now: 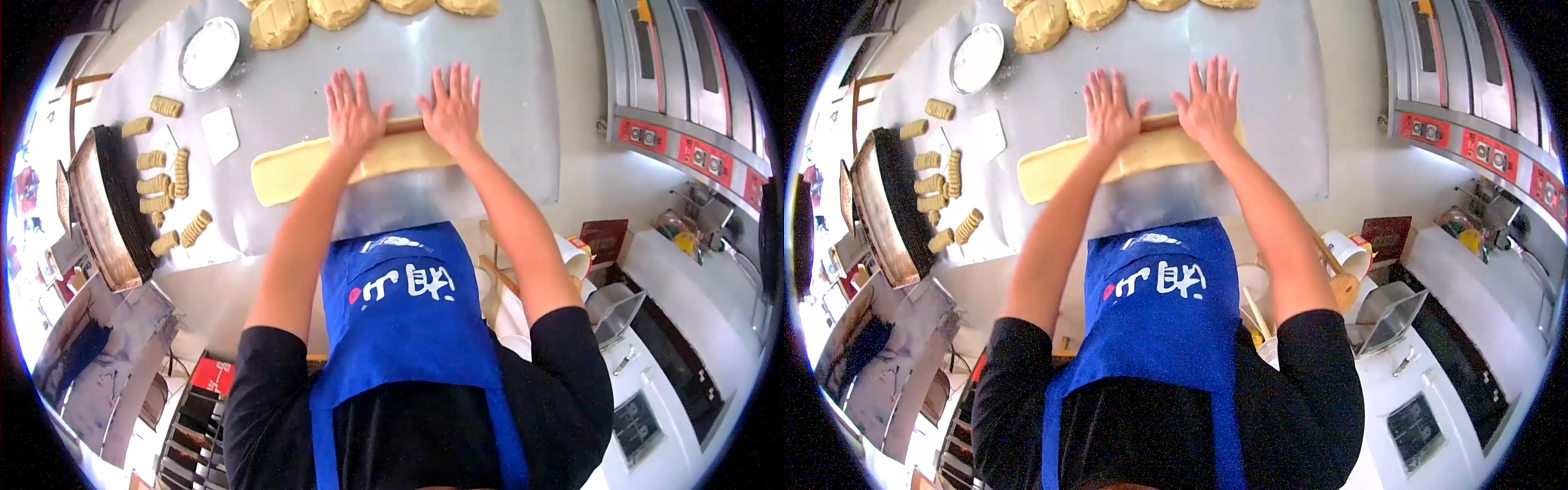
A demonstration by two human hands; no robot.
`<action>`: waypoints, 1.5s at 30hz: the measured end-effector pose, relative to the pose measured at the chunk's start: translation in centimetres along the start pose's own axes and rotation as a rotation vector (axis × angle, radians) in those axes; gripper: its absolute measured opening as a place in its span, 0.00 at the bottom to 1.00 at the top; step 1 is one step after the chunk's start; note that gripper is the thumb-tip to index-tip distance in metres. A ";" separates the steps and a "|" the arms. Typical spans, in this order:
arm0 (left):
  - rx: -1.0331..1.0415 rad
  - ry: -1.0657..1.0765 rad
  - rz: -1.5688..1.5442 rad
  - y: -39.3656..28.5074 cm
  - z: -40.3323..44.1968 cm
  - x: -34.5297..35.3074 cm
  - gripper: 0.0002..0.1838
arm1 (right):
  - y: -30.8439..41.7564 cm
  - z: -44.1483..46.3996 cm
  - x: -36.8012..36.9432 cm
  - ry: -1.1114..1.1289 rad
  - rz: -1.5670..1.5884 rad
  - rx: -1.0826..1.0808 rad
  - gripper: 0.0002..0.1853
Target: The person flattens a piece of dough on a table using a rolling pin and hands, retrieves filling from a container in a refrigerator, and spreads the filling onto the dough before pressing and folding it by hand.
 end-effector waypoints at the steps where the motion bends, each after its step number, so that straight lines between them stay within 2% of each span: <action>1: -0.012 0.012 0.004 0.5 1.5 0.0 0.49 | 0.0 1.3 -0.2 -0.055 0.000 -0.002 0.43; 4: -0.038 -0.113 -0.110 0.9 1.4 -0.8 0.50 | -0.3 1.2 -0.4 -0.058 0.037 -0.067 0.42; 6: -0.079 -0.026 0.031 -0.9 -3.9 -0.3 0.49 | -0.3 -3.6 0.0 -0.048 0.081 -0.109 0.42; 9: -0.070 0.018 0.034 -2.5 -9.5 0.9 0.49 | -0.6 -10.5 -0.2 -0.063 0.232 -0.196 0.41; 11: -0.098 0.122 -0.160 -2.5 -10.3 0.9 0.47 | -1.7 -10.4 0.8 -0.028 0.286 -0.214 0.42; 12: -0.091 0.104 -0.144 -1.8 -9.2 0.4 0.47 | -1.9 -9.9 1.2 0.017 0.326 -0.204 0.43; 14: -0.205 0.014 -0.045 -0.4 -7.0 -0.3 0.46 | -1.8 -6.8 0.9 -0.001 0.402 -0.091 0.44; 16: -0.137 -0.039 -0.071 0.4 -4.5 -1.5 0.45 | -0.5 -2.7 -1.1 -0.204 0.302 -0.091 0.46; 18: -0.080 -0.092 -0.085 0.3 -4.5 -0.6 0.45 | 1.0 -3.3 0.4 -0.108 0.220 -0.073 0.45; 19: -0.068 -0.014 -0.099 -0.3 -5.9 0.0 0.45 | 1.4 -3.5 1.0 -0.026 0.139 -0.074 0.44; 21: -0.052 -0.022 -0.072 -0.5 -6.3 0.2 0.45 | 1.2 -4.2 0.9 -0.046 0.106 -0.068 0.44; 23: -0.067 0.009 -0.054 -1.4 -10.1 -0.2 0.45 | 2.0 -8.4 0.2 -0.014 0.080 -0.068 0.44; 26: 0.000 -0.021 -0.002 -1.2 -9.5 -0.6 0.44 | 2.1 -8.1 0.0 -0.046 0.007 -0.052 0.44; 28: 0.135 0.024 -0.127 -1.2 -10.7 -0.4 0.47 | 2.0 -9.3 0.2 -0.053 0.115 -0.132 0.47; 30: 0.218 -0.017 -0.172 -1.3 -11.8 -1.1 0.45 | 1.4 -10.6 -1.4 -0.093 0.119 -0.189 0.46; 32: 0.479 0.073 -0.162 -0.8 -13.0 0.8 0.36 | 1.1 -12.0 -2.4 0.070 0.202 -0.421 0.40; 33: 0.512 0.062 -0.271 -0.5 -13.4 1.6 0.28 | 0.0 -12.9 -1.6 0.136 0.212 -0.500 0.33; 36: 0.523 0.097 -0.285 -2.4 -13.2 0.9 0.27 | -3.8 -14.4 -0.9 0.080 0.159 -0.501 0.29; 38: 0.464 0.074 -0.219 -4.7 -11.9 0.9 0.31 | -5.0 -14.3 -3.0 0.136 0.159 -0.472 0.29; 40: 0.403 0.058 -0.146 -6.9 -10.7 0.9 0.34 | -6.0 -13.3 -4.7 0.051 0.140 -0.221 0.34; 41: 0.285 0.063 -0.094 -7.7 -9.5 1.1 0.40 | -6.8 -12.7 -3.7 0.036 0.163 -0.136 0.41; 42: 0.167 0.069 -0.041 -8.1 -8.3 1.1 0.45 | -7.2 -11.5 -2.9 0.038 0.166 -0.134 0.41; 43: 0.181 0.160 -0.073 -8.1 -7.2 1.3 0.50 | -7.4 -10.3 -2.0 0.013 0.119 -0.085 0.43; 45: 0.144 0.096 -0.018 -7.3 -3.0 1.6 0.49 | -7.5 -6.7 -0.7 -0.008 0.019 0.002 0.45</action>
Point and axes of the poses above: each hand's wrist, its own z-axis towards the middle knuckle, its own x-axis out of the palm, y = z × x, the point moved 4 cm from there along z, towards the middle knuckle, and after that the axes turned 7 degrees about y, right-handed, at the moved point
